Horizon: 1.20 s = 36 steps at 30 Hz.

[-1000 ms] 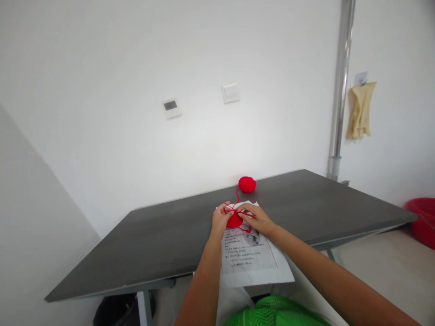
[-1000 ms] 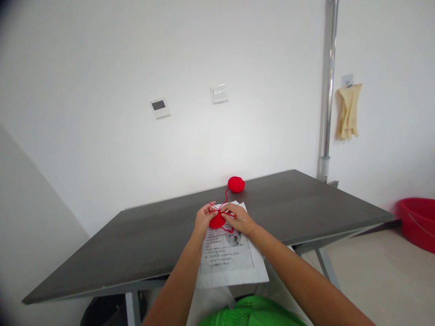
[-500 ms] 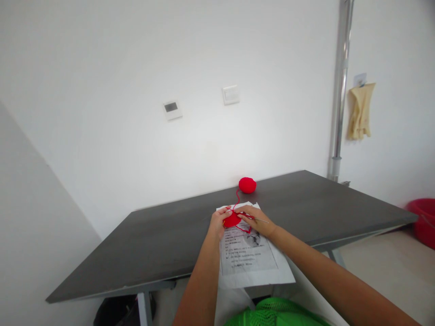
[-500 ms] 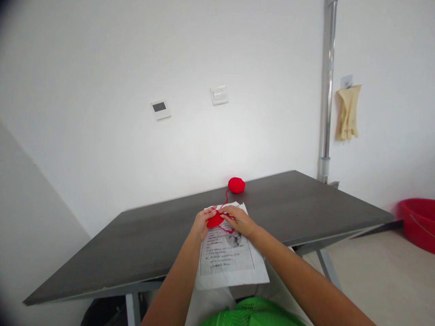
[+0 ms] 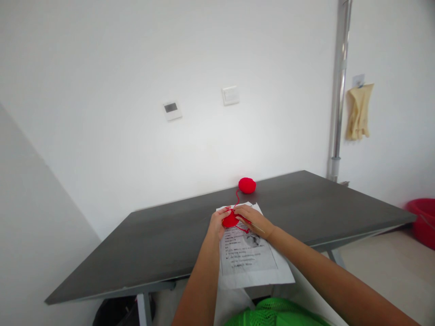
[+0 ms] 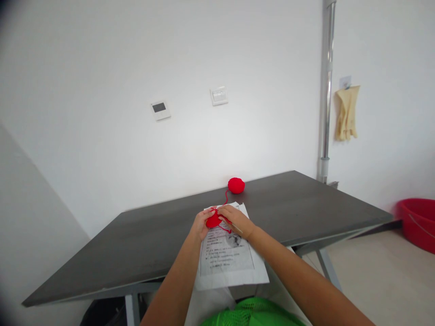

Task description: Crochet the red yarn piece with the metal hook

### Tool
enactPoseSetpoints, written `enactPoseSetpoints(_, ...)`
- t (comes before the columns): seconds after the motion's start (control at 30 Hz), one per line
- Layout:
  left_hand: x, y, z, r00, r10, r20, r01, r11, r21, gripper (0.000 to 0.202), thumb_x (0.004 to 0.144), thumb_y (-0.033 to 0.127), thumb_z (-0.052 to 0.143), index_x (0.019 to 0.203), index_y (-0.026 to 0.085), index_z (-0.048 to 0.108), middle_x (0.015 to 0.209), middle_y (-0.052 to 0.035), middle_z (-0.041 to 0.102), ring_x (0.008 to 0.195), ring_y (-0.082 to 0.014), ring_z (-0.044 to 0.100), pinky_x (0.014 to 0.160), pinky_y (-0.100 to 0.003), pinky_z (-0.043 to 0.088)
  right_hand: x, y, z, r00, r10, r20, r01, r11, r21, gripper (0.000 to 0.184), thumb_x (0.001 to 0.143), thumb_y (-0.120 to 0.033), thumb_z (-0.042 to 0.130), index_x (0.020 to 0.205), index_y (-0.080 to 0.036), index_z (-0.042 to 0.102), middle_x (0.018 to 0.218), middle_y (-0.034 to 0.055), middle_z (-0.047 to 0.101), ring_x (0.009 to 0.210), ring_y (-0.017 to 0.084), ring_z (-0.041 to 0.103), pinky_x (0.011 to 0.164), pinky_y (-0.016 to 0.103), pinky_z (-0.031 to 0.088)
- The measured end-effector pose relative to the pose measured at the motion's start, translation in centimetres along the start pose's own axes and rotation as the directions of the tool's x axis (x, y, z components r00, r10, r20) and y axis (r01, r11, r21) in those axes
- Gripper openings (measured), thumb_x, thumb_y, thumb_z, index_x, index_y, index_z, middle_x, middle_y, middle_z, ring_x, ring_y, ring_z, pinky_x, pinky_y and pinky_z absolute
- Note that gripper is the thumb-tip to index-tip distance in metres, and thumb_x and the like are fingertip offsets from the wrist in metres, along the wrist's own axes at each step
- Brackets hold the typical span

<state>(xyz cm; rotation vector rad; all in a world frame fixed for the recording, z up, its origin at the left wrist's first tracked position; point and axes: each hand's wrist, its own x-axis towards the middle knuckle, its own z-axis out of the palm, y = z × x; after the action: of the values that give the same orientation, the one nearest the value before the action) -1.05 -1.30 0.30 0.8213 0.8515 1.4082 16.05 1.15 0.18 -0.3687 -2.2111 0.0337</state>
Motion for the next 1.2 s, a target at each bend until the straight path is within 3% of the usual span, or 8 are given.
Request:
enactPoseSetpoints(0.27, 0.2, -0.4, 0.3, 0.990, 0.085, -0.109, -0.079, 0.995, 0.062, 0.049, 0.050, 0.016, 0.081, 0.096, 0.010, 0.066, 0.080, -0.0084, 0.072, 0.069, -0.0160, 0.065, 0.069, -0.028, 0.050, 0.0, -0.4, 0.1, 0.997, 0.057, 0.048, -0.055, 0.997, -0.049, 0.015, 0.093, -0.022, 0.043, 0.103, -0.017, 0.053, 0.109, 0.0141, 0.062, 0.102, 0.023, 0.058, 0.088, 0.039, 0.051)
enactPoseSetpoints(0.63, 1.1, -1.2, -0.5, 0.972, 0.212, -0.097, -0.186, 0.956, 0.225, 0.067, 0.053, 0.016, 0.079, 0.118, 0.010, 0.062, 0.081, -0.0071, 0.072, 0.072, -0.0170, 0.064, 0.074, -0.030, 0.050, -0.1, -0.2, 0.2, 0.995, 0.082, 0.057, -0.080, 0.996, -0.034, 0.016, 0.093, -0.023, 0.042, 0.104, -0.019, 0.053, 0.109, 0.0131, 0.061, 0.102, 0.023, 0.056, 0.088, 0.040, 0.050)
enactPoseSetpoints(1.03, 1.5, -1.1, -0.6, 0.949, 0.273, -0.155, -0.202, 0.909, 0.365, 0.055, 0.057, 0.008, 0.073, 0.111, 0.011, 0.066, 0.075, -0.0044, 0.070, 0.069, -0.0158, 0.062, 0.073, -0.028, 0.049, -0.2, -0.5, -0.6, 0.975, 0.222, -0.022, -0.216, 0.965, 0.152, 0.018, 0.093, -0.030, 0.045, 0.096, -0.019, 0.059, 0.095, 0.0093, 0.065, 0.092, 0.021, 0.059, 0.084, 0.036, 0.048)
enactPoseSetpoints(1.2, 1.4, -1.0, -0.3, 0.941, 0.305, -0.148, -0.234, 0.900, 0.369, 0.048, 0.054, 0.008, 0.074, 0.102, 0.013, 0.068, 0.061, 0.0014, 0.062, 0.059, -0.0118, 0.056, 0.063, -0.024, 0.046, -0.4, -0.3, -0.4, 0.973, 0.230, -0.017, -0.223, 0.957, 0.183, 0.018, 0.092, -0.030, 0.044, 0.093, -0.020, 0.059, 0.090, 0.0077, 0.065, 0.086, 0.020, 0.059, 0.081, 0.034, 0.047)
